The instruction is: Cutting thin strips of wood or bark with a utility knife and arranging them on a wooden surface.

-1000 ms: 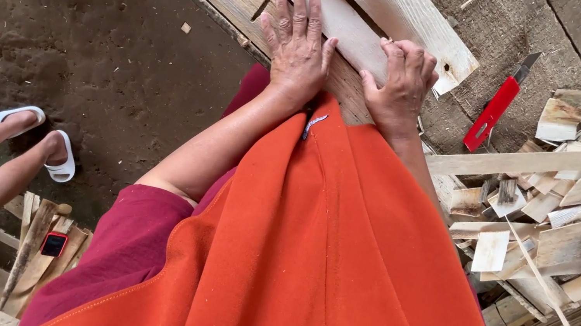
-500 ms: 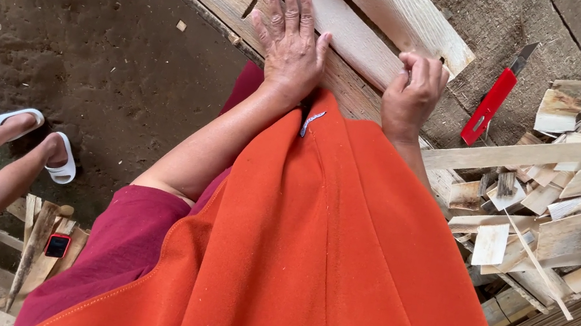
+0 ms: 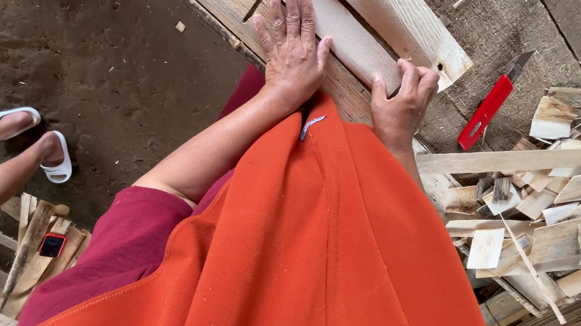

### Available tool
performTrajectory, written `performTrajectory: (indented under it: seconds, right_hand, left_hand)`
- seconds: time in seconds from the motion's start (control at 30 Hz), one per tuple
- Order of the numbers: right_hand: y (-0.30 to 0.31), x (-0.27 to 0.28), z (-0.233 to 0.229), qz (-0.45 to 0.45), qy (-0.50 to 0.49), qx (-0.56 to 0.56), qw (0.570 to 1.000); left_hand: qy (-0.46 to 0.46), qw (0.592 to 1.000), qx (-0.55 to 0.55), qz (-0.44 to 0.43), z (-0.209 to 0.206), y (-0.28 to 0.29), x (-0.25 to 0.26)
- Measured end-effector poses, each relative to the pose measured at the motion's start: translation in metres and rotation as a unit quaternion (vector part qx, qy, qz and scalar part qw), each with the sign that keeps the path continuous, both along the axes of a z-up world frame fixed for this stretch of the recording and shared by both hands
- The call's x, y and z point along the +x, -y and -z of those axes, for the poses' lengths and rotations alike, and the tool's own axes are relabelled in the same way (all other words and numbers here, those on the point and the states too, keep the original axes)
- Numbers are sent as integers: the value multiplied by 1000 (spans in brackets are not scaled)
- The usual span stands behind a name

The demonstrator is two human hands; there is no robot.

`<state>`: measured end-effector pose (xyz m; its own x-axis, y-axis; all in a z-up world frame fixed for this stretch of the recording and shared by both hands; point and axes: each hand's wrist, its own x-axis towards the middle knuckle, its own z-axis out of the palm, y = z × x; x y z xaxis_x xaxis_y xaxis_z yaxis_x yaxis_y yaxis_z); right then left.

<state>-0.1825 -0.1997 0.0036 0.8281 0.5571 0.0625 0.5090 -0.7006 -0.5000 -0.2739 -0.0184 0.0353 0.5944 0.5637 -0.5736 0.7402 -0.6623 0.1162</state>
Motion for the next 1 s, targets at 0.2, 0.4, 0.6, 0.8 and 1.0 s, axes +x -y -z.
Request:
performTrajectory:
  seconds: [0.2, 0.4, 0.6, 0.8, 1.0]
  right_hand:
    - [-1, 5, -7, -40, 19, 5, 999]
    - [-4, 11, -12, -50, 25, -7, 998]
    - [2, 18, 0, -71, 46, -17, 996]
    - [6, 20, -20, -99, -62, -40, 992]
    - [3, 20, -61, -103, -260, 135, 951]
  left_hand:
    - [15, 1000, -3, -6, -1, 0, -1]
    - [11, 1000, 9, 3, 4, 0, -2]
    - [14, 999, 30, 1, 15, 2, -7]
    - [266, 947, 176, -47, 89, 11, -20]
    - [381, 915, 60, -122, 69, 14, -12]
